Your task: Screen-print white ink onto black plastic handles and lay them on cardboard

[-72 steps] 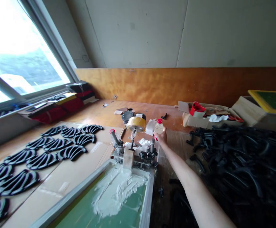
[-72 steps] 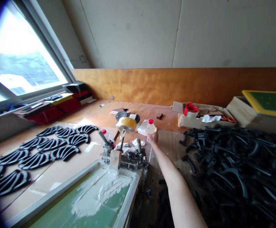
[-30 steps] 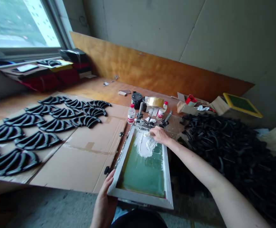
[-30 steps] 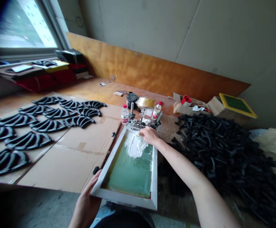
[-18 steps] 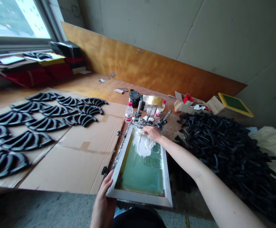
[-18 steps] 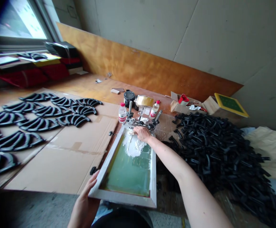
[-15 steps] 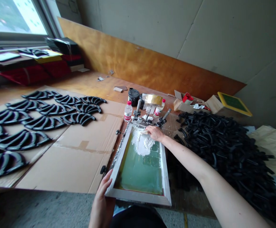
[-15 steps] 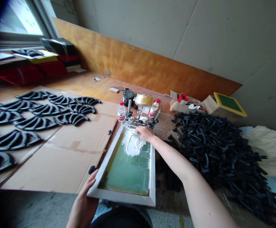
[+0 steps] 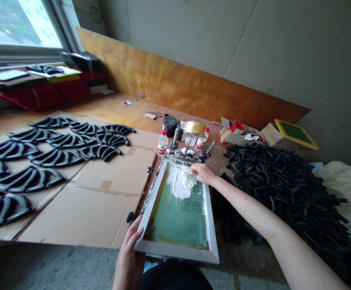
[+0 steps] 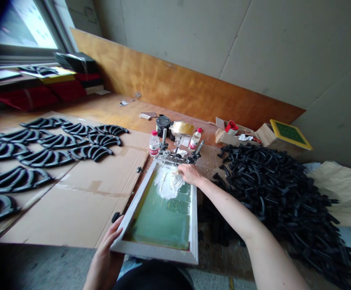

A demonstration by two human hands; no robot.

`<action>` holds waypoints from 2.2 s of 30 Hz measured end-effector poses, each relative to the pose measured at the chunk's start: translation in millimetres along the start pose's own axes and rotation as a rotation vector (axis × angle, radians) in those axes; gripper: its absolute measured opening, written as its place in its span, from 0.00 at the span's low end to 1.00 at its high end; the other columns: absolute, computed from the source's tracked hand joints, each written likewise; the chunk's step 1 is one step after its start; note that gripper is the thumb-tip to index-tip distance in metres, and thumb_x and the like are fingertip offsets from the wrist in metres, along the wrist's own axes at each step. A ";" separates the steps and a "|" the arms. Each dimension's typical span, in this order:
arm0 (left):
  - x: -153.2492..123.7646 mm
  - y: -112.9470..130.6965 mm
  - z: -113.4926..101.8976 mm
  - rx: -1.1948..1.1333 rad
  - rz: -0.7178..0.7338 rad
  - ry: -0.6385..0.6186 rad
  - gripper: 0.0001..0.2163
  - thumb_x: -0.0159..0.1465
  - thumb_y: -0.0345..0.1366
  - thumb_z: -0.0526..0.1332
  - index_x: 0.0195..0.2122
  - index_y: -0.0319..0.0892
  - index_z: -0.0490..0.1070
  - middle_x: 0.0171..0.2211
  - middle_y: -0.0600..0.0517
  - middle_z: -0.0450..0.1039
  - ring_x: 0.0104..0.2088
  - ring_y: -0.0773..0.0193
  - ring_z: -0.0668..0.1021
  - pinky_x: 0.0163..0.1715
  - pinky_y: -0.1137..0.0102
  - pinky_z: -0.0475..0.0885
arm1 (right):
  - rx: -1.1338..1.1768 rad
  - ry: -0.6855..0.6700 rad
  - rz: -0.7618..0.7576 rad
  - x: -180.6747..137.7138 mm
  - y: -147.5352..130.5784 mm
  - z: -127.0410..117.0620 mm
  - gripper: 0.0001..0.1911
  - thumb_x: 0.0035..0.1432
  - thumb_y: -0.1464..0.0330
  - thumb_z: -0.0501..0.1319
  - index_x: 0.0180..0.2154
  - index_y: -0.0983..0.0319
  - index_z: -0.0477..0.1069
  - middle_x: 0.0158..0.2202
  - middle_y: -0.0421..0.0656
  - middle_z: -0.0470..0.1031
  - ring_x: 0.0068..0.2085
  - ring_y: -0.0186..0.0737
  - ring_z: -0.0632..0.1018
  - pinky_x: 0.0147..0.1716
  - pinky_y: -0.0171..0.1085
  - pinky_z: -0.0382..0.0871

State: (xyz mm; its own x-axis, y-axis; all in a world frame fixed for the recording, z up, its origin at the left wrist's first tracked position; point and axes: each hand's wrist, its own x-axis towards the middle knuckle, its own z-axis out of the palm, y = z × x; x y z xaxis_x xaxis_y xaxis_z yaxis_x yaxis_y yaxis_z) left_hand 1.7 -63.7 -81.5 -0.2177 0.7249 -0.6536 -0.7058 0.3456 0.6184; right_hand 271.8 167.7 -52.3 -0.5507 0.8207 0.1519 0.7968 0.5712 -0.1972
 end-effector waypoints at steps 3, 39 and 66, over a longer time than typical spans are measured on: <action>1.9 0.6 -0.5 0.003 -0.006 -0.010 0.28 0.47 0.43 0.71 0.51 0.49 0.74 0.47 0.54 0.77 0.41 0.62 0.76 0.31 0.76 0.69 | -0.012 0.026 -0.014 14.7 -5.1 13.9 0.06 0.61 0.72 0.58 0.36 0.58 0.73 0.37 0.41 0.78 0.40 0.40 0.77 0.38 0.33 0.64; -6.4 15.9 -0.7 0.105 -0.027 -0.066 0.32 0.46 0.48 0.71 0.53 0.48 0.71 0.51 0.49 0.75 0.43 0.55 0.77 0.31 0.72 0.71 | -0.245 -0.268 0.296 -20.1 -65.9 -31.0 0.09 0.62 0.61 0.57 0.38 0.58 0.72 0.42 0.44 0.80 0.45 0.45 0.79 0.39 0.36 0.65; 0.4 10.2 7.1 0.168 -0.015 0.014 0.29 0.46 0.47 0.71 0.51 0.51 0.72 0.45 0.53 0.77 0.37 0.58 0.78 0.26 0.73 0.70 | -0.096 -0.145 0.183 -60.8 -47.5 -21.8 0.08 0.62 0.72 0.55 0.36 0.59 0.71 0.37 0.41 0.77 0.42 0.38 0.76 0.38 0.33 0.62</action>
State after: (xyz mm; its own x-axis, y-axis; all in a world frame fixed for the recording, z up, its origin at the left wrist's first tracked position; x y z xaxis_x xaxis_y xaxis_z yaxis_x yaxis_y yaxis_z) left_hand -0.8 -55.6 -72.4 -0.2186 0.7110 -0.6683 -0.5864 0.4517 0.6724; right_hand 272.9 90.3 -31.1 -0.4198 0.9074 -0.0194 0.9025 0.4151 -0.1144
